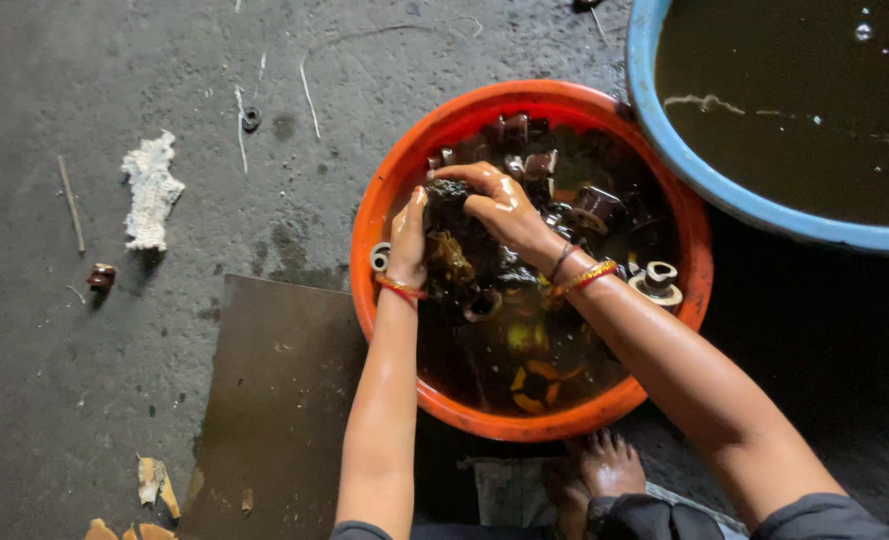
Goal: The person sits on the floor and scrubs small brown ceramic insulator parts in a red basin of dirty water using a gray abrasive pad, rubbing each piece by hand, then places the cleaned pieces on a board and cardboard beside the basin. At the end they set the pad down and wipe their hands on a cloth.
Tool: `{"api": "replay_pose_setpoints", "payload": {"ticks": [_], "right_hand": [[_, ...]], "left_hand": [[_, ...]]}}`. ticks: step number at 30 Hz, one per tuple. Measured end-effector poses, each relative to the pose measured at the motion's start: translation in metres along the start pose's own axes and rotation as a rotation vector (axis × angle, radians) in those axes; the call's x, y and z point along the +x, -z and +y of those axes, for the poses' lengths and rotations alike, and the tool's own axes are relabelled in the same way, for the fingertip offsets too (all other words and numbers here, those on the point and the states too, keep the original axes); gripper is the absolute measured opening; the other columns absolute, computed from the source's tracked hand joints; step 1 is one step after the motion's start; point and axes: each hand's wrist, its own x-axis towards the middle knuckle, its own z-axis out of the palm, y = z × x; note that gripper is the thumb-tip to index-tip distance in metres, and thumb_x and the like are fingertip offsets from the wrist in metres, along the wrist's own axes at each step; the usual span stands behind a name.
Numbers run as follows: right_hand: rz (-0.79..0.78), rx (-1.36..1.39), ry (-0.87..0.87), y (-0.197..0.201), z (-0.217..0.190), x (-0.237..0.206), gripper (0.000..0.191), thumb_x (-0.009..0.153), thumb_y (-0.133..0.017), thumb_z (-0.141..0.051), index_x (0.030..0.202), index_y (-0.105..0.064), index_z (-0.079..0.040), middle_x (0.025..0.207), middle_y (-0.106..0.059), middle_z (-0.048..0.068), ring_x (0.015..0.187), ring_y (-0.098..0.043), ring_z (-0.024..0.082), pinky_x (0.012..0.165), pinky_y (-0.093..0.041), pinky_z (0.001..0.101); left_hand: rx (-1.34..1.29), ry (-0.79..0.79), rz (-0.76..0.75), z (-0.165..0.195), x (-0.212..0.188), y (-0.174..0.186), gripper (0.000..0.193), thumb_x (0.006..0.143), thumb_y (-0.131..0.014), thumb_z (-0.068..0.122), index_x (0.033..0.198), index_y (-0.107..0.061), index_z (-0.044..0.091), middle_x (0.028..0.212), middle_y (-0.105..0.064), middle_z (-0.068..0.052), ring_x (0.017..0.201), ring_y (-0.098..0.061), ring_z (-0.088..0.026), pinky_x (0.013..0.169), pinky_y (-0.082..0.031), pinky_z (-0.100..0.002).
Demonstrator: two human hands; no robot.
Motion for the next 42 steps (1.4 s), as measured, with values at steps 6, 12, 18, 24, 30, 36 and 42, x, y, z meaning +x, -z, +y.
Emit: {"api": "replay_pose_setpoints", "payload": {"ticks": [6, 12, 18, 24, 30, 36, 42], "right_hand": [[-0.118, -0.637, 0.306, -0.003, -0.047, -0.026, 0.052, 0.084, -0.073, -0.010, 0.135, -0.064, -0.010, 0.121, -0.062, 0.019, 0.104, -0.063, 0.040, 0.088, -0.053, 0.0445], [-0.241, -0.656, 0.172, 0.002, -0.037, -0.036, 0.039, 0.078, -0.072, -0.006, 0.116, -0.062, -0.008, 0.099, -0.066, 0.016, 0.093, -0.066, 0.039, 0.078, -0.054, 0.0474], [-0.173, -0.385, -0.170, -0.002, -0.020, -0.035, 0.027, 0.082, -0.075, -0.009, 0.106, -0.062, -0.004, 0.087, -0.069, 0.017, 0.084, -0.070, 0.037, 0.071, -0.055, 0.0443], [-0.181, -0.591, 0.183, -0.002, -0.021, -0.047, 0.038, 0.071, -0.068, -0.002, 0.109, -0.064, -0.002, 0.091, -0.071, 0.021, 0.088, -0.069, 0.042, 0.073, -0.053, 0.0449], [-0.255, -0.272, -0.379, 0.003, -0.009, -0.027, 0.031, 0.088, -0.076, -0.025, 0.111, -0.070, -0.005, 0.100, -0.078, 0.020, 0.096, -0.073, 0.037, 0.079, -0.057, 0.0377], [-0.063, -0.711, -0.291, 0.003, 0.007, 0.000, 0.064, 0.082, -0.082, -0.036, 0.127, -0.053, -0.002, 0.122, -0.060, 0.028, 0.097, -0.066, 0.046, 0.079, -0.053, 0.0499], [-0.206, -1.214, 0.161, -0.038, 0.054, -0.005, 0.047, 0.079, -0.067, -0.020, 0.125, -0.065, -0.010, 0.130, -0.055, 0.024, 0.105, -0.066, 0.041, 0.081, -0.055, 0.0511]], "left_hand": [[-0.229, 0.291, 0.022, -0.034, -0.017, -0.004, 0.059, 0.103, -0.033, 0.052, 0.124, -0.064, 0.006, 0.112, -0.075, -0.007, 0.101, -0.071, -0.018, 0.090, -0.057, -0.034], [1.280, -0.761, 0.245, -0.081, -0.060, 0.000, 0.052, 0.122, -0.027, 0.030, 0.150, -0.047, -0.008, 0.134, -0.061, -0.024, 0.121, -0.057, -0.031, 0.104, -0.049, -0.041], [0.663, -0.584, 0.291, -0.060, -0.104, -0.039, 0.045, 0.111, -0.032, 0.030, 0.132, -0.054, -0.002, 0.119, -0.062, -0.012, 0.109, -0.060, -0.020, 0.097, -0.047, -0.035], [0.185, -0.017, 0.203, -0.055, -0.082, -0.026, 0.050, 0.113, -0.031, 0.034, 0.114, -0.065, -0.002, 0.104, -0.066, -0.004, 0.096, -0.059, -0.013, 0.088, -0.049, -0.030], [0.159, -0.439, 0.119, -0.055, -0.097, -0.022, 0.039, 0.122, -0.035, 0.028, 0.124, -0.059, -0.002, 0.117, -0.062, -0.007, 0.110, -0.059, -0.013, 0.101, -0.049, -0.031], [-0.443, -0.220, -0.084, -0.021, -0.114, -0.014, 0.058, 0.102, -0.068, 0.004, 0.152, -0.047, 0.025, 0.124, -0.065, -0.008, 0.102, -0.066, -0.015, 0.071, -0.052, -0.023], [-0.425, 0.019, 0.215, -0.034, -0.085, 0.013, 0.028, 0.096, -0.072, 0.019, 0.117, -0.058, 0.007, 0.114, -0.064, -0.008, 0.106, -0.067, -0.029, 0.086, -0.067, -0.051]]}}
